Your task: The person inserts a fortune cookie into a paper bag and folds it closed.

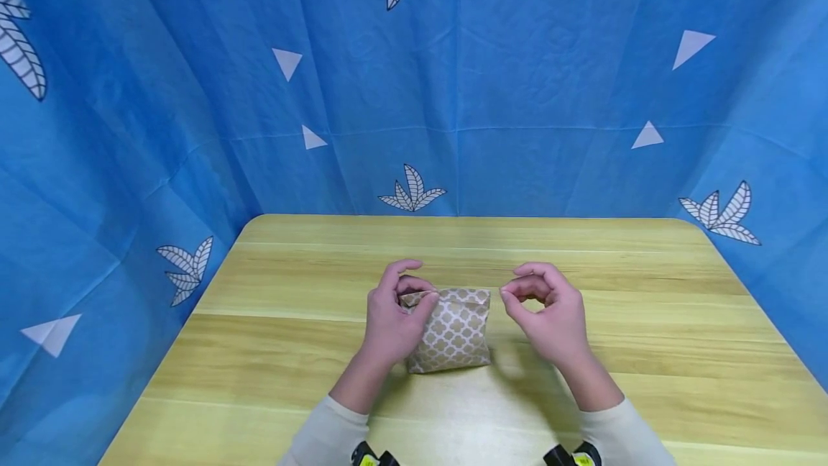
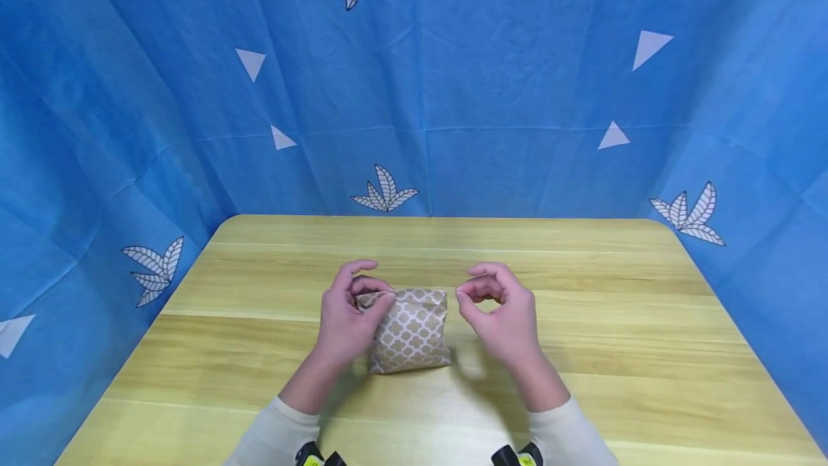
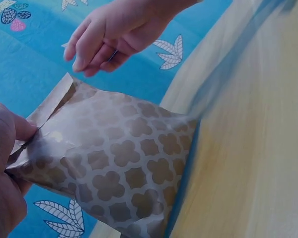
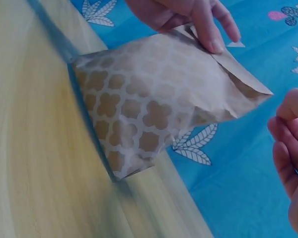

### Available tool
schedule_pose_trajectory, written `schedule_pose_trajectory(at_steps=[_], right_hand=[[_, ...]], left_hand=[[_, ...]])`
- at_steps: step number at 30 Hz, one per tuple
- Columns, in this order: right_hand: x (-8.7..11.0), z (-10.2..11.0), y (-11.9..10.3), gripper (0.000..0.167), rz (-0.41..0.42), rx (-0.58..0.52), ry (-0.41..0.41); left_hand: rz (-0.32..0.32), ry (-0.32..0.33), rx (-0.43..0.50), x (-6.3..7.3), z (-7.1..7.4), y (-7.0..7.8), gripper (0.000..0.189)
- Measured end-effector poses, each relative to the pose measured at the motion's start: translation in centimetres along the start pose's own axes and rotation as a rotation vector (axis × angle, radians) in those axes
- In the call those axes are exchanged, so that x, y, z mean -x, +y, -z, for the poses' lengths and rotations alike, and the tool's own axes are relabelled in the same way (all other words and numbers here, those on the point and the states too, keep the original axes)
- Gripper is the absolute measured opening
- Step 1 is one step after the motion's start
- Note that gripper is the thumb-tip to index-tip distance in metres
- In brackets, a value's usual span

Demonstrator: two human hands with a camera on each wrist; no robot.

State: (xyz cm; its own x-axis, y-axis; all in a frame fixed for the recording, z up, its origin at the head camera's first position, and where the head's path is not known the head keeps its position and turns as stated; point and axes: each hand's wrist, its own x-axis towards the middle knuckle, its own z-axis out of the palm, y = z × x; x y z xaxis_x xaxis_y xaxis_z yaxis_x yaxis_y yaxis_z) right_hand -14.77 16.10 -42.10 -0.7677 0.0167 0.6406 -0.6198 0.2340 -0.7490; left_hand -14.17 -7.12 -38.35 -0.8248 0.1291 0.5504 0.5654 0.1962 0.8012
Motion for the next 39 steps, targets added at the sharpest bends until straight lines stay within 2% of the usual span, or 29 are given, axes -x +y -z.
schedule_pose_trajectory(at_steps=[3,6,9,12,16,19,23,30,39], right_hand=[[0.0,-0.3,-0.2,0.041,-0.022,-0.075,-0.008],[-0.1,-1.1,-0.6,0.043,-0.039,-0.121,-0.067],[-0.1,-1.9,-0.7,0.043,-0.035,-0.131,-0.110],[0.0,-2.4,-0.6,0.040,-0.023,-0.138,-0.108],[0.0,-2.6,-0.4,0.035,-0.001,-0.156,-0.090],[0.0,-2.8,-0.3,0.033,0.018,-0.169,-0.083],[0.0,-3.1,-0.2,0.034,0.030,-0.172,-0.067],[0.1,-3.3,-0.2,0.032,0.008,-0.184,-0.050],[0.4,-3.3,0.0,0.032,-0.041,-0.195,-0.025]], left_hand=[[0.003,0.000,0.017,-0.1,-0.1,-0.4,0.045],[0.014,-0.024,0.023,0.0,-0.4,-1.6,0.047],[0.027,-0.040,0.039,0.2,-0.8,-2.8,0.050],[0.041,-0.054,0.055,0.3,-0.9,-3.2,0.054],[0.050,-0.098,0.028,0.0,-0.6,-3.1,0.071],[0.010,-0.153,-0.027,-0.6,-0.4,-2.7,0.079],[-0.052,-0.220,-0.105,-1.4,-0.3,-2.2,0.081],[-0.066,-0.282,-0.156,-1.9,0.1,-1.9,0.077],[0.059,-0.288,-0.162,-1.8,1.5,-2.0,0.073]])
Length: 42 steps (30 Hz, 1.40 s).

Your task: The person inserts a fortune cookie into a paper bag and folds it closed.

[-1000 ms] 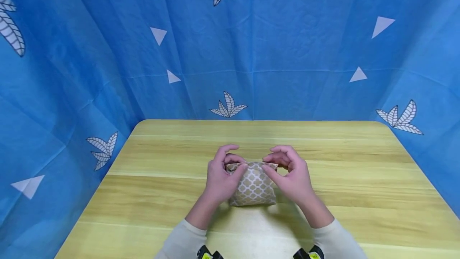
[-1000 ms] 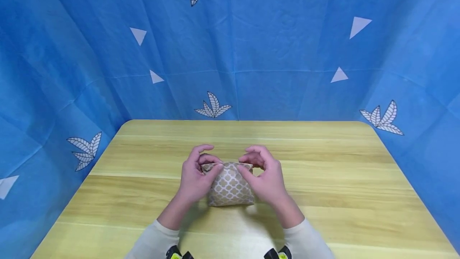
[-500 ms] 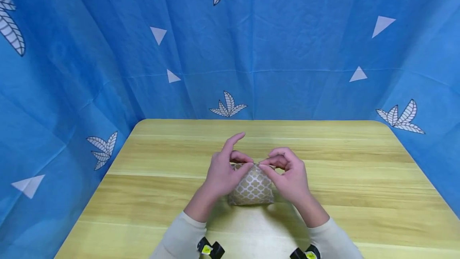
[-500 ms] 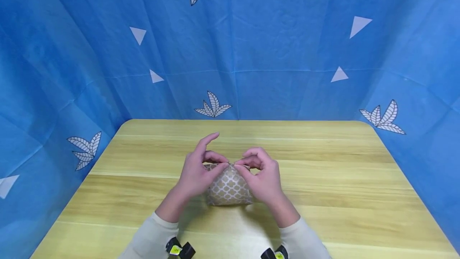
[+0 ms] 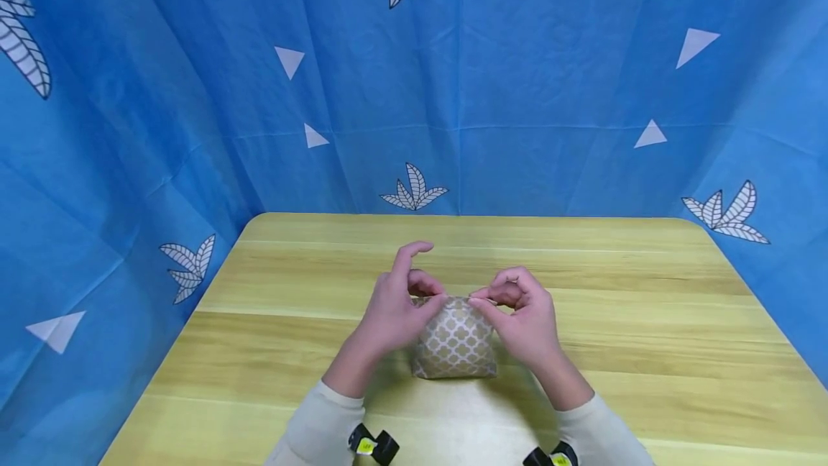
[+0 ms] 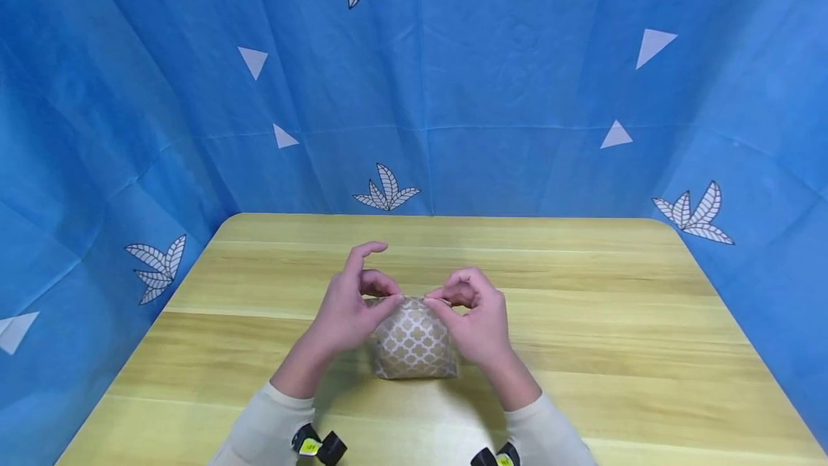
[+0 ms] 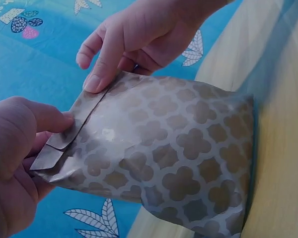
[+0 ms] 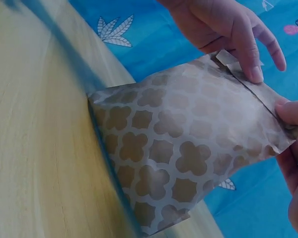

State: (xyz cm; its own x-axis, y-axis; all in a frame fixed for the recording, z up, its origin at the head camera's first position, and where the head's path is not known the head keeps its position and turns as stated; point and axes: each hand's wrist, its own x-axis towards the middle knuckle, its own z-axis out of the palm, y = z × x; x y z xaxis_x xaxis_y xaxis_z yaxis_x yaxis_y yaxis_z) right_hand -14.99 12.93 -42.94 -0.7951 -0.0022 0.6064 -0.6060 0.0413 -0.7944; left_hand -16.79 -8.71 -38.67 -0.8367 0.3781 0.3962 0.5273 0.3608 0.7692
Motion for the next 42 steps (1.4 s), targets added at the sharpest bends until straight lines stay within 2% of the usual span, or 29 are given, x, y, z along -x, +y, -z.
schedule_pose_trajectory(at_steps=[6,11,14,17,19,21,23,26,28,31,35,39,42], right_hand=[[-0.1,0.6,-0.4,0.033,-0.045,0.010,0.039],[-0.6,0.5,-2.2,0.031,-0.070,0.025,0.027],[-0.9,0.4,-2.8,0.030,-0.120,0.040,0.029],[-0.8,0.5,-2.1,0.031,-0.185,0.039,0.049],[-0.7,0.7,-1.1,0.033,-0.231,0.027,0.071],[-0.7,0.9,0.1,0.035,-0.269,0.010,0.087],[-0.7,1.0,1.2,0.036,-0.301,-0.001,0.097],[-0.8,0.9,2.2,0.035,-0.322,-0.016,0.095],[-0.8,0.8,2.8,0.035,-0.341,-0.010,0.088],[-0.8,0.8,3.4,0.038,-0.383,0.002,0.064],[-0.4,0.9,3.7,0.052,-0.494,0.061,0.008],[0.3,1.1,3.4,0.067,-0.620,0.238,-0.089],[0.8,1.2,3.0,0.073,-0.671,0.349,-0.150]], left_hand=[[0.035,0.064,0.014,0.3,1.2,-0.7,0.070],[0.071,0.083,0.049,0.5,1.6,-1.2,0.070],[0.126,0.107,0.078,0.5,1.5,-1.4,0.071],[0.218,0.132,0.157,0.6,1.0,-1.7,0.076],[0.284,0.116,0.202,0.8,0.5,-2.1,0.084],[0.344,0.067,0.229,1.0,-0.1,-2.6,0.096],[0.383,-0.006,0.205,1.3,-0.9,-3.0,0.110],[0.407,-0.095,0.165,1.6,-1.9,-3.7,0.122],[0.416,-0.113,0.156,1.6,-2.5,-4.1,0.123],[0.441,-0.087,0.166,1.6,-3.1,-4.7,0.120],[0.482,-0.035,0.153,1.5,-3.6,-5.6,0.119],[0.505,0.014,0.109,1.4,-4.0,-6.3,0.117],[0.515,0.055,0.065,1.3,-4.2,-6.3,0.112]])
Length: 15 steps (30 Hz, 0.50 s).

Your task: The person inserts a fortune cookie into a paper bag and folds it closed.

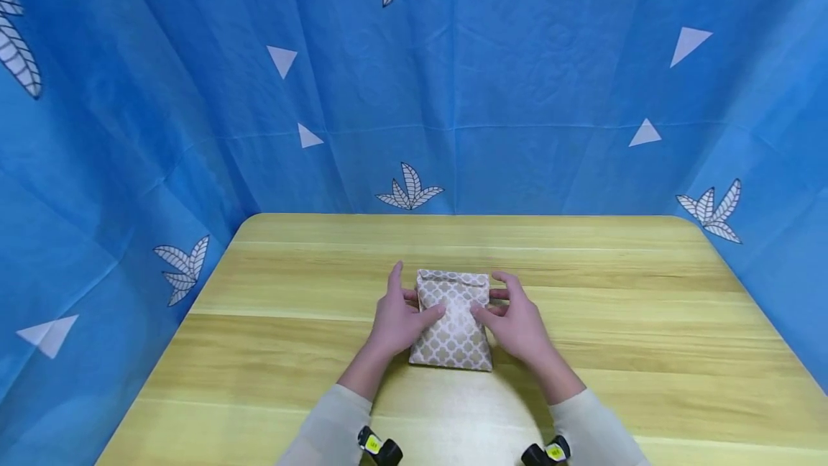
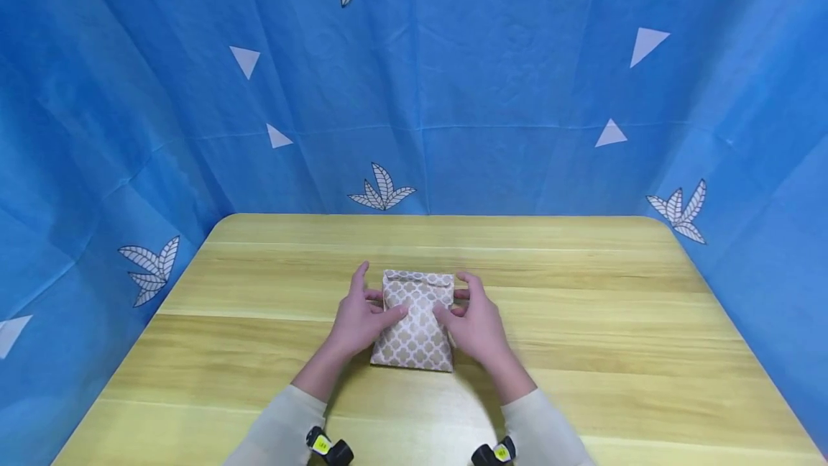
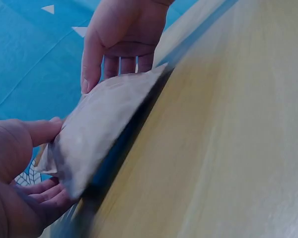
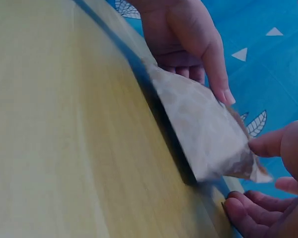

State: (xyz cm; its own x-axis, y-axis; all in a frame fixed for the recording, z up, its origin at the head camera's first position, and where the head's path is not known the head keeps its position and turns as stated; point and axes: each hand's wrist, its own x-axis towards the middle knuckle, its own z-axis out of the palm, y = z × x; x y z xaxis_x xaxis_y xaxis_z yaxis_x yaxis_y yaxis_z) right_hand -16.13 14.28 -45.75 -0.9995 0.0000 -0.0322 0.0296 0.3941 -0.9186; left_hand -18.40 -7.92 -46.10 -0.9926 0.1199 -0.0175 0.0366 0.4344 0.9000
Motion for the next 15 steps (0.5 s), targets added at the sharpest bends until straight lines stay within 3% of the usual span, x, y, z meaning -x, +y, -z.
schedule_pose_trajectory(at_steps=[4,15], right_hand=[[0.6,0.0,-0.2,0.074,-0.027,-0.001,-0.021],[0.6,-0.1,-0.1,0.080,-0.017,0.014,0.020]], left_hand=[[-0.008,0.042,-0.032,0.2,-0.2,0.5,0.104],[0.001,0.051,-0.079,1.0,-0.9,1.3,0.096]])
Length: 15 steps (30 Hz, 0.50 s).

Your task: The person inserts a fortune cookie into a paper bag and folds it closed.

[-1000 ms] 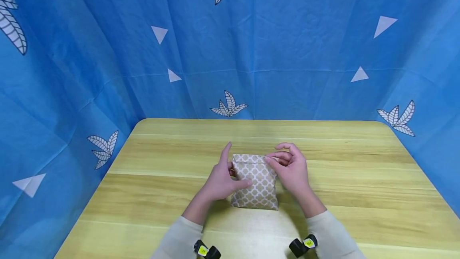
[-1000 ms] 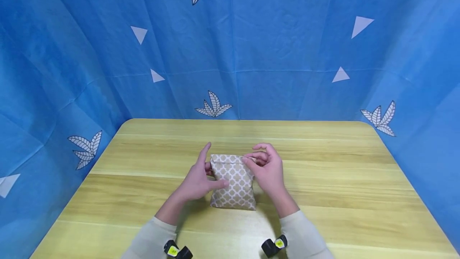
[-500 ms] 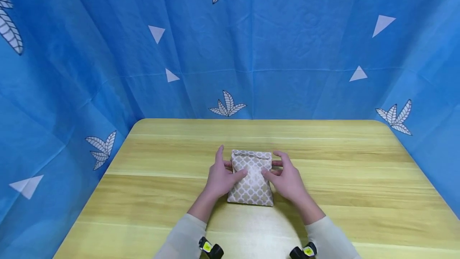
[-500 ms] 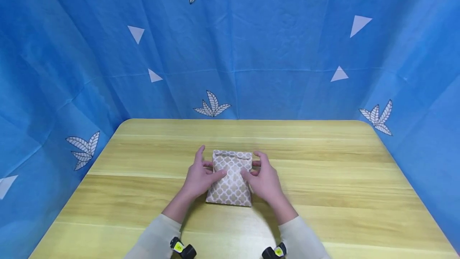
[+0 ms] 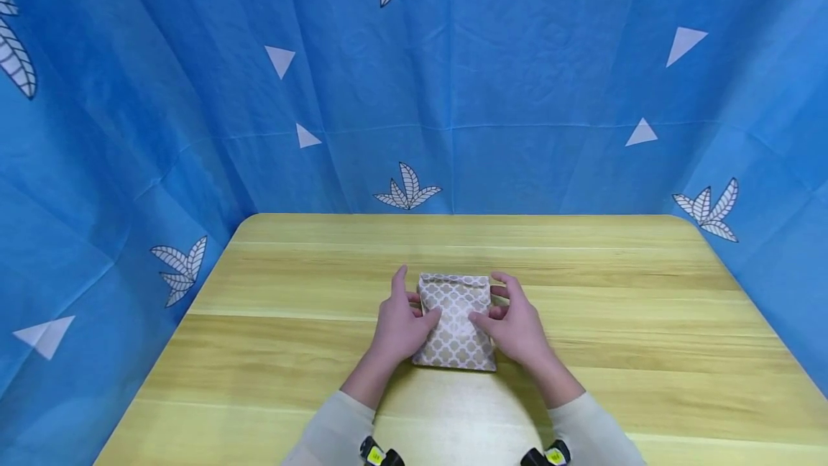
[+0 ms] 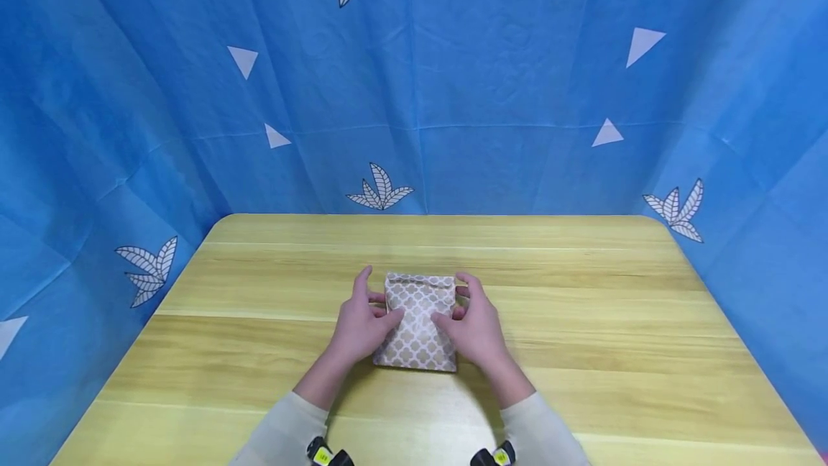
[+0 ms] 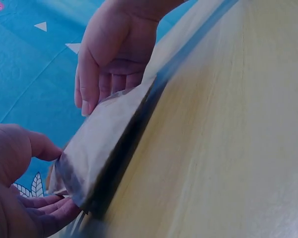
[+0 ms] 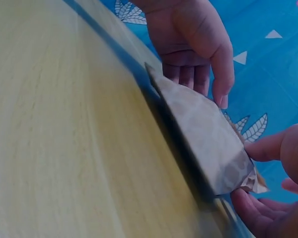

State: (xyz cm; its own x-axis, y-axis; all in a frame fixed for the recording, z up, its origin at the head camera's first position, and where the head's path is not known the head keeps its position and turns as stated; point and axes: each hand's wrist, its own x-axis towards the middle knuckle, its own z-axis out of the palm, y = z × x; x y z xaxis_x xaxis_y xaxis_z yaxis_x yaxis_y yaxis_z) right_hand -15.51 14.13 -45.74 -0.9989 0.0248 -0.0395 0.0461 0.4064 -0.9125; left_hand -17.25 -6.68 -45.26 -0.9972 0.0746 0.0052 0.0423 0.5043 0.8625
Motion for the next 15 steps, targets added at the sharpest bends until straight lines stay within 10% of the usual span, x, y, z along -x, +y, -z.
schedule_pose_trajectory(at_steps=[15], right_hand=[[-0.35,-0.19,0.50,0.078,-0.009,0.015,0.039]], left_hand=[[0.013,0.013,-0.029,-0.21,-0.29,-0.21,0.088]])
